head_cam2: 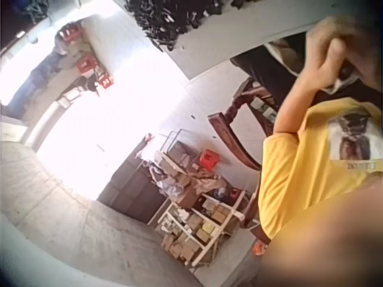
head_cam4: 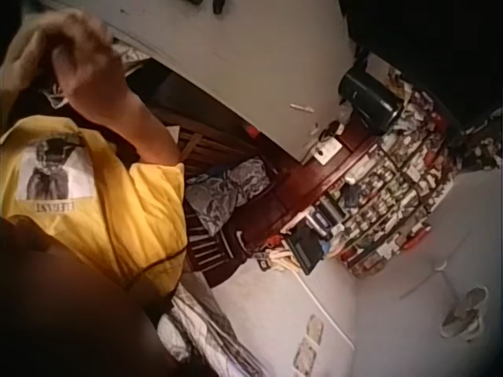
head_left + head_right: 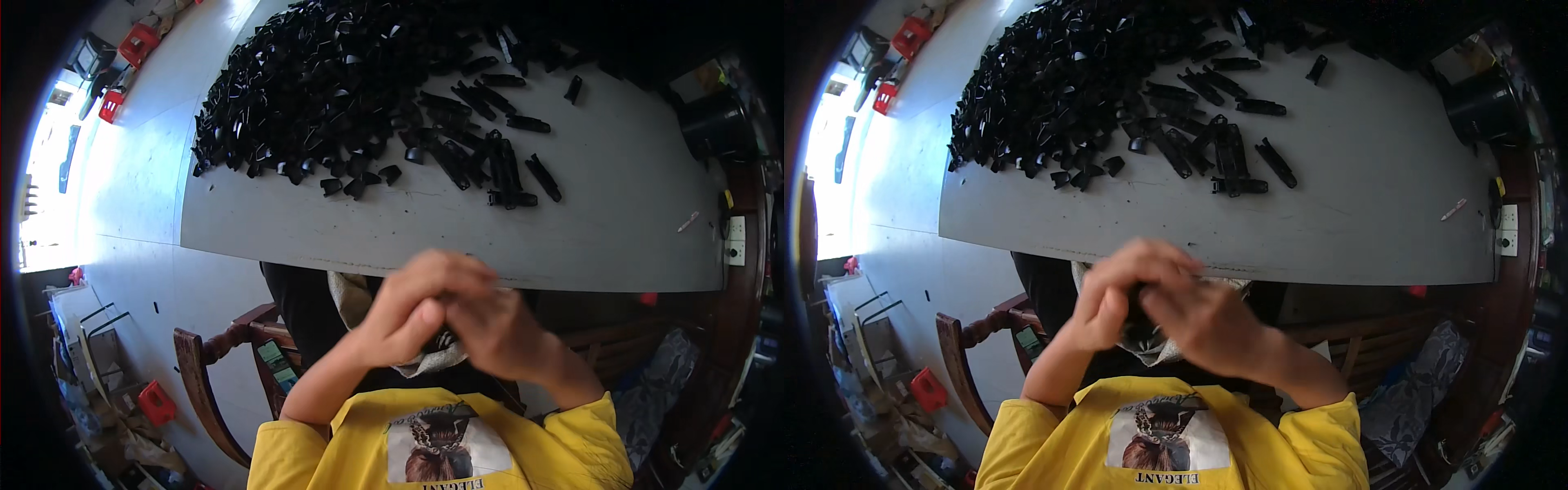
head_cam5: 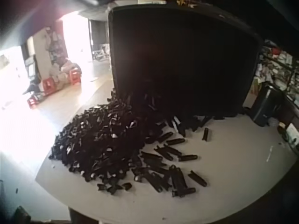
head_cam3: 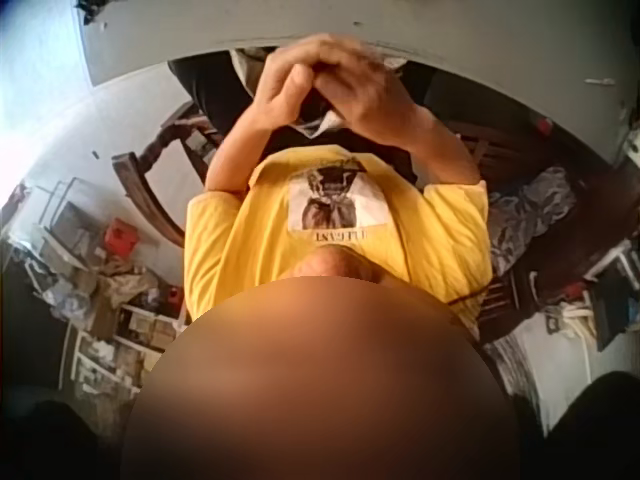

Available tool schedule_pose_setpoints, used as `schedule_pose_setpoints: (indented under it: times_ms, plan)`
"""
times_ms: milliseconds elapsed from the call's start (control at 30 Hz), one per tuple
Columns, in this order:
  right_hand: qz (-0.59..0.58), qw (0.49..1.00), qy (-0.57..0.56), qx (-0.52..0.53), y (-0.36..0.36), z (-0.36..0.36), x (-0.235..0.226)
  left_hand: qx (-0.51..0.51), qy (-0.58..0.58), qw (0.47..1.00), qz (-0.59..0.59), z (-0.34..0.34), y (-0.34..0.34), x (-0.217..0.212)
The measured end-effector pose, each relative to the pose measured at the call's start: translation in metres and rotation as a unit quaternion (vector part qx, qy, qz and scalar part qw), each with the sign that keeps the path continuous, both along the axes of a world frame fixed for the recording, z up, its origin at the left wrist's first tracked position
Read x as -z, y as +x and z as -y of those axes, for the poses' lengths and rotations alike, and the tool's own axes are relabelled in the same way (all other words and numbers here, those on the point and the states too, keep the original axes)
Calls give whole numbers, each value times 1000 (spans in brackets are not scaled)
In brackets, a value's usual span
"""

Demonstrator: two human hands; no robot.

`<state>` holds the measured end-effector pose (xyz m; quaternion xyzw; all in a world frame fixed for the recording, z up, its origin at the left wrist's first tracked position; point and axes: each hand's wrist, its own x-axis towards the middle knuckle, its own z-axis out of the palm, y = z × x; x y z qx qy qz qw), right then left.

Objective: Picking up small black plastic components from a workbench and placing them into a white sack.

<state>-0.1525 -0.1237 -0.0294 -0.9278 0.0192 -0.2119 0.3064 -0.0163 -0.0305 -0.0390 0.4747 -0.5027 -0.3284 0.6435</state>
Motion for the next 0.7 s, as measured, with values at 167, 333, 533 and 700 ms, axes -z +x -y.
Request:
schedule_pose_setpoints:
  times_ms: [167,333,533,700]
  plan:
    - [-54,973,-160,158,4,89,-8,-269,144,808,504,30,47,-1]
    - [-46,952,-292,83,25,125,-2,-241,193,726,614,42,58,0]
    - [-40,955,-274,110,14,112,-3,-251,144,751,594,40,57,2]
    - [26,994,6,111,3,63,-8,-114,100,978,141,13,42,-8]
